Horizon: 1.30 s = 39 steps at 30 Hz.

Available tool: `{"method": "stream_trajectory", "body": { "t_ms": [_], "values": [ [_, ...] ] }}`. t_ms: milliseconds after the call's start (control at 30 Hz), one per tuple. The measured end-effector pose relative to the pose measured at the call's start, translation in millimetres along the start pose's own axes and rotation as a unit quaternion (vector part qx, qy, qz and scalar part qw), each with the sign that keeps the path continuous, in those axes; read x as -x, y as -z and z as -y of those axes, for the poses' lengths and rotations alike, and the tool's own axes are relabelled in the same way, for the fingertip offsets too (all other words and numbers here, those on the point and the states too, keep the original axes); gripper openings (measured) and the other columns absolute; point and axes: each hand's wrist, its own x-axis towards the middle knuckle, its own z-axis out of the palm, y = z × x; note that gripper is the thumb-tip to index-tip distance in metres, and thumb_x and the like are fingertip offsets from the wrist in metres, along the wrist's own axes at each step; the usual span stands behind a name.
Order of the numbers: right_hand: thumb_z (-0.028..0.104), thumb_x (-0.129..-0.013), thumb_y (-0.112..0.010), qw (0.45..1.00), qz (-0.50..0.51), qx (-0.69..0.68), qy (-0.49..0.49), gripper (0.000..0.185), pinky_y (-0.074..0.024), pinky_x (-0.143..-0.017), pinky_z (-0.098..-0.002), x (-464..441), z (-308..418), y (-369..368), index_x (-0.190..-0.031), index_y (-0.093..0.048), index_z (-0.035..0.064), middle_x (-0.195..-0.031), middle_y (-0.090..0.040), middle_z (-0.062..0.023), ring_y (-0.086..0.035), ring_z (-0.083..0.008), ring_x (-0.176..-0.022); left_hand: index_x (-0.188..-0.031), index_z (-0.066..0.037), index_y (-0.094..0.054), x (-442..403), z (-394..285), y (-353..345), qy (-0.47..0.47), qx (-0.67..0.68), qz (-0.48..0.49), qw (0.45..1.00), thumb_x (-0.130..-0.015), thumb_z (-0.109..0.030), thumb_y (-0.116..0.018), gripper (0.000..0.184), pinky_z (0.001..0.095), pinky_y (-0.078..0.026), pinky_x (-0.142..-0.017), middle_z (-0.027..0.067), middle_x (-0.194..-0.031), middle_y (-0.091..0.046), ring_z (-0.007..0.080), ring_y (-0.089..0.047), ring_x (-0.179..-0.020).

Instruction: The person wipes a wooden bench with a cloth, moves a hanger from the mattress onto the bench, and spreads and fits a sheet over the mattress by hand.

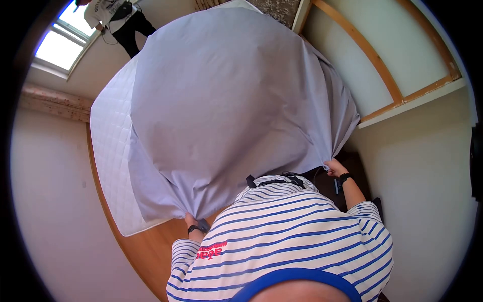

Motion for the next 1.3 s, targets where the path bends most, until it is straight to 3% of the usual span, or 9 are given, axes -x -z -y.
{"method": "stream_trajectory", "body": {
  "t_ms": [167, 400, 600, 667, 767, 900, 933, 967, 1300],
  "values": [
    [0.018, -0.075, -0.053, 0.998, 0.008, 0.067, 0.012, 0.017, -0.0328, -0.034, -0.0243, 16, 24, 3, -0.081, -0.045, 0.0041, -0.054, -0.036, -0.0026, -0.035, -0.0118, -0.038, -0.115, 0.008, -0.038, 31, -28, -17, -0.007, -0.054, 0.016, 0.998, -0.087, -0.034, -0.034, 0.051, 0.0357, -0.035, -0.087, 0.0168, -0.114, -0.046, 0.0283, -0.045, -0.102],
    [0.023, -0.078, -0.053, 0.923, -0.136, -0.075, 0.352, 0.026, -0.0383, -0.041, -0.0225, 125, 135, 16, -0.091, -0.055, 0.0013, -0.067, -0.054, 0.0, -0.05, -0.0071, -0.053, -0.111, 0.009, -0.042, 93, -67, -53, -0.057, -0.167, 0.024, 0.984, -0.086, -0.032, -0.036, 0.048, 0.0337, -0.036, -0.083, 0.0174, -0.111, -0.048, 0.0275, -0.047, -0.099],
    [0.027, -0.074, -0.054, 0.975, 0.027, 0.149, 0.16, 0.027, -0.0359, -0.035, -0.029, 33, 51, -28, -0.075, -0.057, 0.001, -0.053, -0.049, -0.0059, -0.046, -0.0163, -0.039, -0.102, 0.006, -0.049, 113, -36, -97, -0.113, -0.329, 0.097, 0.932, -0.083, -0.021, -0.036, 0.036, 0.0359, -0.042, -0.074, 0.0202, -0.099, -0.052, 0.0308, -0.052, -0.09],
    [0.034, -0.075, -0.048, 0.922, 0.139, 0.348, 0.095, 0.035, -0.0384, -0.038, -0.0344, -21, -14, -33, -0.08, -0.058, 0.0004, -0.057, -0.053, -0.0106, -0.048, -0.0206, -0.041, -0.099, 0.005, -0.051, 122, -20, -112, -0.153, -0.482, 0.143, 0.851, -0.082, -0.018, -0.035, 0.032, 0.0366, -0.043, -0.071, 0.0211, -0.095, -0.054, 0.0319, -0.053, -0.086],
    [0.023, -0.071, -0.046, 0.772, 0.117, 0.619, 0.079, 0.027, -0.0458, -0.068, -0.0412, -34, -63, -9, -0.089, -0.062, 0.0092, -0.096, -0.058, -0.0139, -0.057, -0.0306, -0.086, -0.094, 0.003, -0.054, 142, -10, -134, -0.261, -0.741, 0.246, 0.568, -0.081, -0.012, -0.035, 0.028, 0.0377, -0.046, -0.066, 0.0225, -0.09, -0.056, 0.0335, -0.056, -0.082],
    [0.018, -0.065, -0.053, 0.725, 0.187, 0.66, 0.054, 0.022, -0.0471, -0.067, -0.0387, -80, -109, 39, -0.079, -0.064, 0.0058, -0.084, -0.061, -0.0141, -0.059, -0.0274, -0.078, -0.1, 0.003, -0.049, 123, 52, -155, -0.385, -0.677, 0.254, 0.574, -0.076, -0.019, -0.042, 0.033, 0.0473, -0.04, -0.07, 0.0285, -0.089, -0.053, 0.0416, -0.052, -0.081],
    [0.018, -0.066, -0.053, 0.88, 0.157, 0.431, -0.122, 0.02, -0.047, -0.063, -0.0357, -88, -112, 42, -0.076, -0.064, 0.0044, -0.076, -0.062, -0.0135, -0.06, -0.0239, -0.071, -0.099, 0.004, -0.049, 138, 57, -171, -0.297, -0.6, 0.232, 0.706, -0.074, -0.019, -0.043, 0.034, 0.0467, -0.04, -0.071, 0.0286, -0.089, -0.053, 0.0423, -0.051, -0.082],
    [0.017, -0.066, -0.051, 0.859, 0.175, 0.472, -0.096, 0.02, -0.0467, -0.062, -0.0345, -92, -105, 44, -0.075, -0.064, 0.0041, -0.072, -0.062, -0.0126, -0.06, -0.0221, -0.069, -0.097, 0.006, -0.05, 151, 64, -187, -0.222, -0.489, 0.191, 0.821, -0.073, -0.019, -0.043, 0.035, 0.046, -0.039, -0.072, 0.0288, -0.09, -0.053, 0.043, -0.051, -0.083],
    [0.021, -0.072, -0.047, 0.584, 0.146, 0.722, 0.342, 0.023, -0.0449, -0.068, -0.0414, -75, 95, -66, -0.076, -0.062, 0.0033, -0.084, -0.058, -0.0185, -0.057, -0.033, -0.079, -0.089, 0.003, -0.052, 313, -39, -258, -0.323, -0.409, 0.134, 0.843, -0.076, -0.017, -0.043, 0.025, 0.0444, -0.04, -0.071, 0.0264, -0.087, -0.054, 0.042, -0.05, -0.081]
  ]
}}
